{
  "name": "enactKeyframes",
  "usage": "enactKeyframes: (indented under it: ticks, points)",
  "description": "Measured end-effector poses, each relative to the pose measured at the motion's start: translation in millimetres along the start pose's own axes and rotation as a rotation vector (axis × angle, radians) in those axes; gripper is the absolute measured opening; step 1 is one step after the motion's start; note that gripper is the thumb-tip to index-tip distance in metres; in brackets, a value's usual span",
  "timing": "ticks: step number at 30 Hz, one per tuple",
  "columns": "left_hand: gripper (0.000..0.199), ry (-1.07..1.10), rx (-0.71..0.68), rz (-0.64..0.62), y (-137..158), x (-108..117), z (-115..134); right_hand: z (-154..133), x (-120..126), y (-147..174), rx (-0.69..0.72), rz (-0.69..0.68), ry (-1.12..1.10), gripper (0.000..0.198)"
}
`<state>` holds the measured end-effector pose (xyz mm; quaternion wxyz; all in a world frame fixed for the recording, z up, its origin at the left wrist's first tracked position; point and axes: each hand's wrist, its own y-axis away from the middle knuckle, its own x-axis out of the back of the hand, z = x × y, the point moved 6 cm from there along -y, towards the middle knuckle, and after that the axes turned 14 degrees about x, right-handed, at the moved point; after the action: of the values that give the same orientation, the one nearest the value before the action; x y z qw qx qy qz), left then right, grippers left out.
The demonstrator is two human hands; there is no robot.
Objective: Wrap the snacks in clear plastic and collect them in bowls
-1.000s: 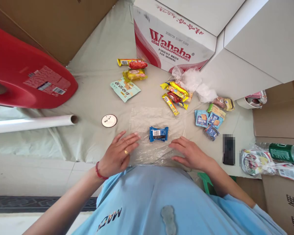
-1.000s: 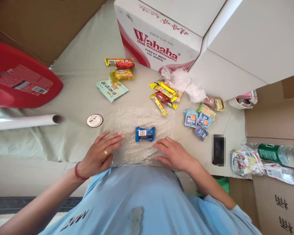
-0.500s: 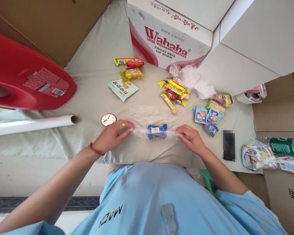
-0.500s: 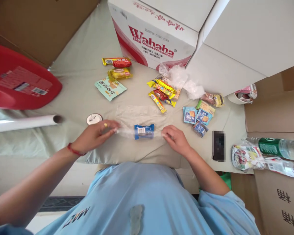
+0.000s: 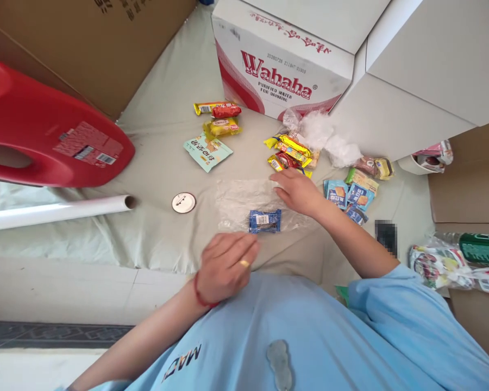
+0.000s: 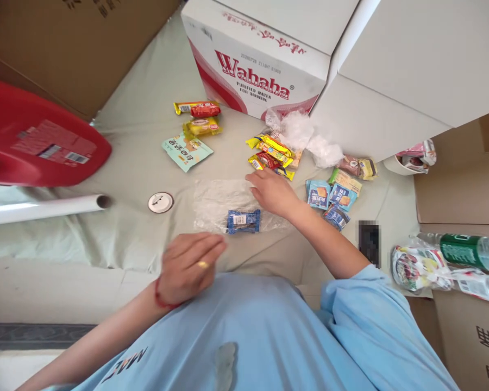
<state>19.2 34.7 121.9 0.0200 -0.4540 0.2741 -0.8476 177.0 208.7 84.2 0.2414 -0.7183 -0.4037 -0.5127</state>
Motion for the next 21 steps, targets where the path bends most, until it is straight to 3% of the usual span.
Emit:
enactKeyframes:
  ticks: [4, 7, 11, 16, 21]
  points:
    - [0.039, -0.150, 0.096, -0.217, -6, -66, -12, -9, -28, -48, 0.017, -0.166, 0.073, 0.059]
    - [0.040, -0.227, 0.165, -0.332, 0, -90, -28, -8, -36, -60, -0.047, -0.248, 0.076, 0.049]
    - [0.043, -0.236, 0.184, -0.363, 7, -91, -30, -8, -31, -55, 0.016, -0.290, -0.036, 0.024]
    - [0.043, -0.221, 0.211, -0.363, 8, -89, -28, -33, -9, -22, 0.155, -0.136, 0.056, 0.024]
    - [0.042, -0.110, 0.274, -0.394, 14, -95, -39, -64, -37, 31, 0.181, -0.204, 0.094, 0.030]
